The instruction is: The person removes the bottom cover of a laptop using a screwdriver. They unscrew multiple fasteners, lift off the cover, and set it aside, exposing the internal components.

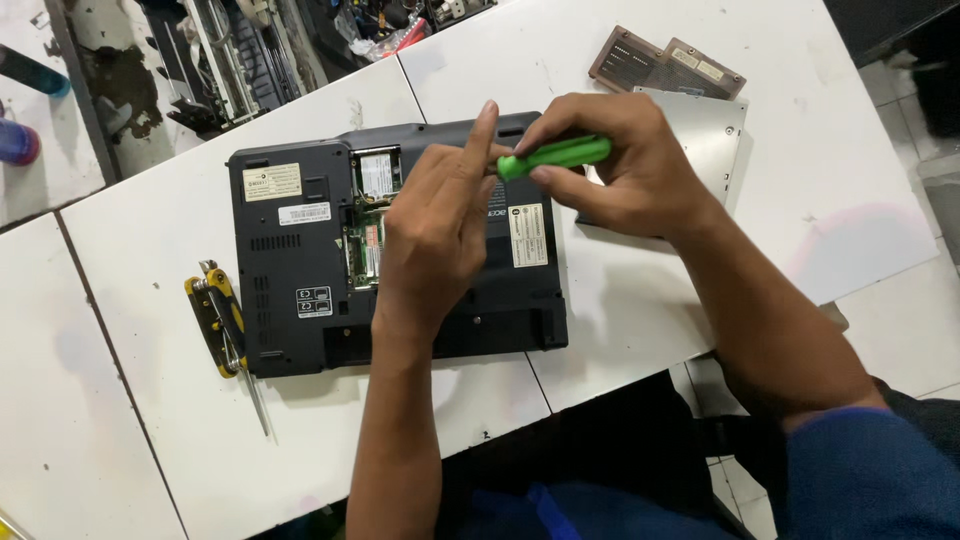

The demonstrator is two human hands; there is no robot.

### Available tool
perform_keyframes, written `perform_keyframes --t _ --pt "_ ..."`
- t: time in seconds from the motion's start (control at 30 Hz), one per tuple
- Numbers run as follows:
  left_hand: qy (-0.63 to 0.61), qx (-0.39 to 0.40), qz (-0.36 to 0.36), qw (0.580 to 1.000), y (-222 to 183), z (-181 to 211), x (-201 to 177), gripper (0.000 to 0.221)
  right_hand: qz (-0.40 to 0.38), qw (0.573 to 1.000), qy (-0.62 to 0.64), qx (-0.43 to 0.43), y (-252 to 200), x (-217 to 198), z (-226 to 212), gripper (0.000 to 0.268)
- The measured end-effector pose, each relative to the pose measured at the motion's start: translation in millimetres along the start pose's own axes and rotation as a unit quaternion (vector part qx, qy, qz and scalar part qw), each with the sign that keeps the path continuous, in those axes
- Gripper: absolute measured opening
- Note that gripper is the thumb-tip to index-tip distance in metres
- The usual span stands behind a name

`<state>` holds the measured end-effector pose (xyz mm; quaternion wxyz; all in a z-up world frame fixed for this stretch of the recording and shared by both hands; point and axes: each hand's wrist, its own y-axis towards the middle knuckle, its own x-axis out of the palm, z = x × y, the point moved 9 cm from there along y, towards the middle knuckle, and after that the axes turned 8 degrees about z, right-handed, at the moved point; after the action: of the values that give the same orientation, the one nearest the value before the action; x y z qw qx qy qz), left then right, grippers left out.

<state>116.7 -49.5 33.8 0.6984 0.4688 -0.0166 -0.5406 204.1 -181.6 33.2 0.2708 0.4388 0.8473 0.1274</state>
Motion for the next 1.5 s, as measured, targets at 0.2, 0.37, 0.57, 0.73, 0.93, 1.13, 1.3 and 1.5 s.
perform_keyframes --t 0.2,0.37,0.57,0.73,0.93,1.13,1.3,1.5 --pt "-0.123 -0.114 -0.046 0.985 -3.9 1.1 -1.3 0.088 0.003 1.000 0.008 0.016 0.1 0.0 7.2 0.016" --pt "-0.116 -0.076 -0.011 0.990 2.4 5.5 -13.4 0.088 0.006 0.998 0.050 0.026 -3.8 1.3 10.4 0.019" --pt "-0.094 -0.017 0.072 0.993 1.9 4.3 -23.8 0.079 0.018 0.994 0.092 0.047 -5.1 5.1 18.0 0.020" --pt "0.007 0.020 0.160 0.987 -5.3 0.4 -33.6 0.083 0.033 0.991 0.123 0.047 -9.3 2.2 25.4 0.024" --pt "-0.197 -0.204 0.223 0.932 -11.8 -21.5 -37.8 0.116 0.032 0.984 0.160 0.077 -8.4 8.1 31.9 0.024" --pt "-0.240 -0.278 0.242 0.898 -13.7 -26.8 -34.9 0.127 0.052 0.984 0.150 0.078 -11.9 5.5 35.5 0.027" --pt "-0.289 -0.304 0.245 0.874 -17.1 -33.1 -28.1 0.118 0.034 0.992 0.114 0.048 -12.1 10.0 26.3 0.026" --pt "-0.244 -0.323 0.225 0.886 -17.4 -33.5 -18.9 0.115 0.060 0.974 0.199 0.092 -8.7 8.8 21.9 0.031"
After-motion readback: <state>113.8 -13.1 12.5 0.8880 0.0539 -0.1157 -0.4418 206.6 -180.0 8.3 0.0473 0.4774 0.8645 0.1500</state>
